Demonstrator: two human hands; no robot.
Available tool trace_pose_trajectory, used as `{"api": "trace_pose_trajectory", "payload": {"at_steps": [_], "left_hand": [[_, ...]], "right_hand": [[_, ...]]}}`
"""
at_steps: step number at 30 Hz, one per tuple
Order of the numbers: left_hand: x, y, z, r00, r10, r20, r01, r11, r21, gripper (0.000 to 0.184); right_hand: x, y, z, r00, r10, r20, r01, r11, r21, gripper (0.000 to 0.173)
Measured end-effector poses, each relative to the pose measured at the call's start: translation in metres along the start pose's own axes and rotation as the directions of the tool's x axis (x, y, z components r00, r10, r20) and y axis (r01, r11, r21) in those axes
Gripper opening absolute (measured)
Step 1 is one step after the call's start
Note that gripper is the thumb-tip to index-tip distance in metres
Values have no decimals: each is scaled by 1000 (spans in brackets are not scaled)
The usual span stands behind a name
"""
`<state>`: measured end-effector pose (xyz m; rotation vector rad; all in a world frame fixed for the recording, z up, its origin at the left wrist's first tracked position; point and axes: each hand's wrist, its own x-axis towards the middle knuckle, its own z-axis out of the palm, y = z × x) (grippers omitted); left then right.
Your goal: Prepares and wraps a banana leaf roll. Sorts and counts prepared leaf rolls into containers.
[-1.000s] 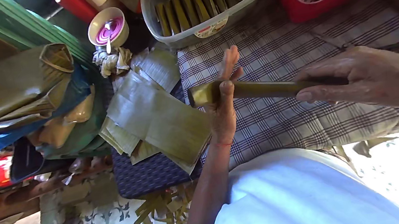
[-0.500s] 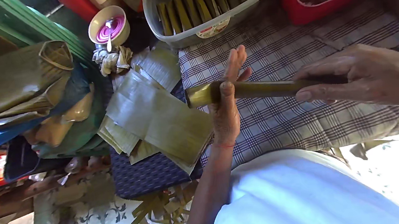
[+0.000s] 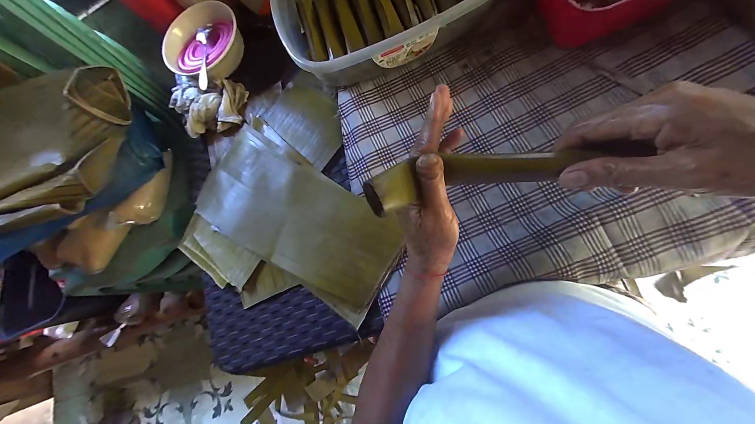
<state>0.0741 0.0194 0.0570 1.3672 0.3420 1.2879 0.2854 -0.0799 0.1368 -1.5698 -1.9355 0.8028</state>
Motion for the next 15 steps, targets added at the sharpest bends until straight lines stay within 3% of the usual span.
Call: {"api": "trace_pose_trajectory", "payload": {"at_steps": [6, 9, 12, 13, 15], "left_hand": [[0, 6, -6, 993, 119, 27, -122, 965, 232, 54], [-2, 4, -10, 979, 167, 116, -199, 904, 378, 54], [-8, -1, -17, 947, 98, 305, -259, 795, 548, 79], [-10, -4, -16, 934, 41, 354, -256, 769, 586, 93], [-17, -11, -11, 901, -95, 423, -230, 721, 653, 101]], "right_hand": [[2, -2, -1, 1000, 16, 21, -16, 1000, -26, 36], [5, -4, -8, 998, 20, 64, -15, 997, -75, 36], [13, -7, -27, 994, -31, 107, 56, 970, -239, 29], [17, -10, -34, 990, -63, 129, 102, 939, -327, 26], [26, -16, -46, 976, -102, 190, 187, 842, -506, 18]]}}
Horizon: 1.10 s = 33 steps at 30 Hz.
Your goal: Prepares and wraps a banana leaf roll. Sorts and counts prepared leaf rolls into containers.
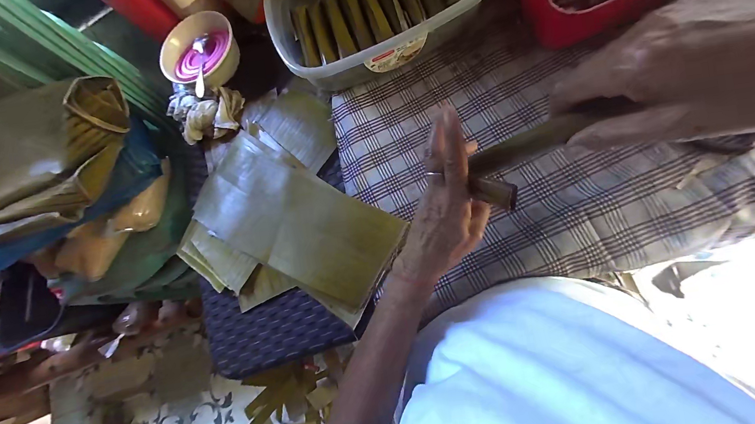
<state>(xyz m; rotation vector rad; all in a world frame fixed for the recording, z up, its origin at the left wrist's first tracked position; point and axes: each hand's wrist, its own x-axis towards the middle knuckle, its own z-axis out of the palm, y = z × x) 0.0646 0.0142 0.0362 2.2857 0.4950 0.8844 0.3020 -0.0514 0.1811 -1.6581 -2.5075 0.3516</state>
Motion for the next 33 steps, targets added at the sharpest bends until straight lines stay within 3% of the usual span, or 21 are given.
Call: {"api": "trace_pose_trajectory", "payload": {"at_steps": [1, 3, 6, 11, 15, 20, 24, 29, 33], "left_hand": [[-2, 0, 7, 998, -27, 50, 26, 999, 25, 98], [-5, 3, 18, 986, -84, 143, 83, 996, 15, 99], [-8, 5, 29, 975, -137, 176, 132, 990, 43, 94], [-9, 4, 40, 994, 42, -98, -11, 953, 303, 36], [-9, 3, 42, 980, 63, -190, 12, 930, 368, 19], [-12, -3, 47, 979, -82, -189, 109, 985, 137, 40], [-12, -8, 45, 980, -96, -171, 102, 995, 23, 51], [-20, -17, 46, 982, -154, -111, 154, 988, -7, 52], [-13, -4, 33, 984, -141, -106, 125, 981, -145, 63]], "right_hand": [[4, 0, -6, 999, -24, 31, 28, 993, -111, 15], [13, -13, -18, 984, 61, 165, -21, 972, -233, 16], [27, -39, -25, 954, 113, 278, -10, 937, -348, 22], [40, -65, -8, 955, 48, 291, 68, 925, -374, 21], [55, -83, -9, 898, 125, 423, 48, 926, -374, 15], [40, -81, -46, 945, 35, 324, 159, 817, -553, 10], [23, -59, -75, 983, -157, 92, 180, 759, -626, 16], [29, -18, -83, 969, -244, -31, 216, 905, -367, 15], [24, -15, -71, 978, -135, -161, 104, 976, -191, 6]]}}
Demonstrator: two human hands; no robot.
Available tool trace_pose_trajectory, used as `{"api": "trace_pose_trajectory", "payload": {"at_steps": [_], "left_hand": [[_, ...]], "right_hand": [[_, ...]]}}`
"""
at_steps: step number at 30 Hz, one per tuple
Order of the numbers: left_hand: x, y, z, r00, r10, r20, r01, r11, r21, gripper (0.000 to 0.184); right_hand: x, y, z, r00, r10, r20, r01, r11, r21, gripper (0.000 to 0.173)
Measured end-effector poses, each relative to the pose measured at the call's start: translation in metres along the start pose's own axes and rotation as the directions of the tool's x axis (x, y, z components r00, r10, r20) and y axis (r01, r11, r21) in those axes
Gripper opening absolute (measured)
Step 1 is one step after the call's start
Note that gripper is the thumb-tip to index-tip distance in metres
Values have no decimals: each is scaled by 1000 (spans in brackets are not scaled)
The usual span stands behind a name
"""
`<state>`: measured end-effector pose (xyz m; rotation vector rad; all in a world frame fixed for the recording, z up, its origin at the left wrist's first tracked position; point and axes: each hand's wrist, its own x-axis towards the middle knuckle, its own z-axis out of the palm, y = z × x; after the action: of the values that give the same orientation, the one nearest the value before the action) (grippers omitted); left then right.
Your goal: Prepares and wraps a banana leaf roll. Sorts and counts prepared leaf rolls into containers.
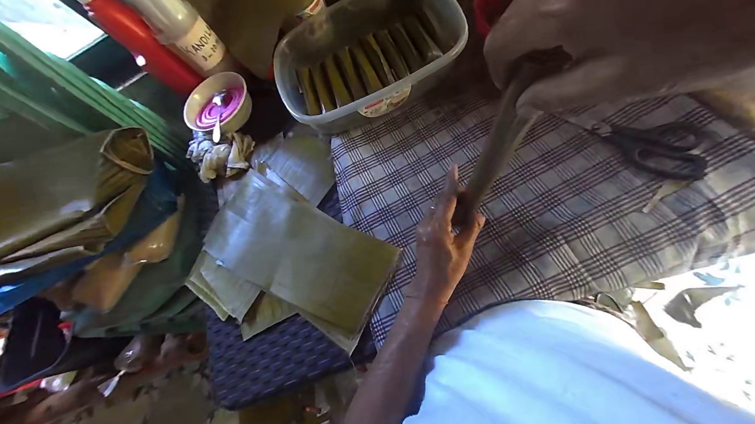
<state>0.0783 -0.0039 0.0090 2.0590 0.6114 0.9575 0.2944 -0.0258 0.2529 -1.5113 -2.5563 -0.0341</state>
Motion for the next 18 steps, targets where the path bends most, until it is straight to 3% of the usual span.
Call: {"api": "trace_pose_trajectory", "payload": {"at_steps": [3, 5, 7, 9, 11, 18], "left_hand": [[23, 36, -11, 990, 74, -119, -95, 979, -183, 48], [38, 52, -16, 968, 119, -222, -169, 960, -222, 30], [49, 59, -19, 947, 155, -280, -228, 941, -249, 19], [53, 60, -20, 941, 155, -300, -245, 924, -292, 16], [54, 62, -21, 947, 122, -296, -225, 912, -343, 17], [62, 67, -28, 967, 77, -243, -164, 918, -360, 21]], "right_hand": [[-8, -24, 14, 970, 213, -118, -189, 964, 188, 8], [-14, -39, 31, 900, 394, -186, -296, 866, 402, 28], [-19, -50, 55, 810, 537, -237, -289, 716, 636, 52], [-23, -57, 77, 757, 604, -250, -214, 590, 779, 60], [-29, -60, 90, 743, 616, -261, -144, 528, 837, 55], [-28, -58, 109, 700, 639, -317, -24, 465, 885, 26]]}}
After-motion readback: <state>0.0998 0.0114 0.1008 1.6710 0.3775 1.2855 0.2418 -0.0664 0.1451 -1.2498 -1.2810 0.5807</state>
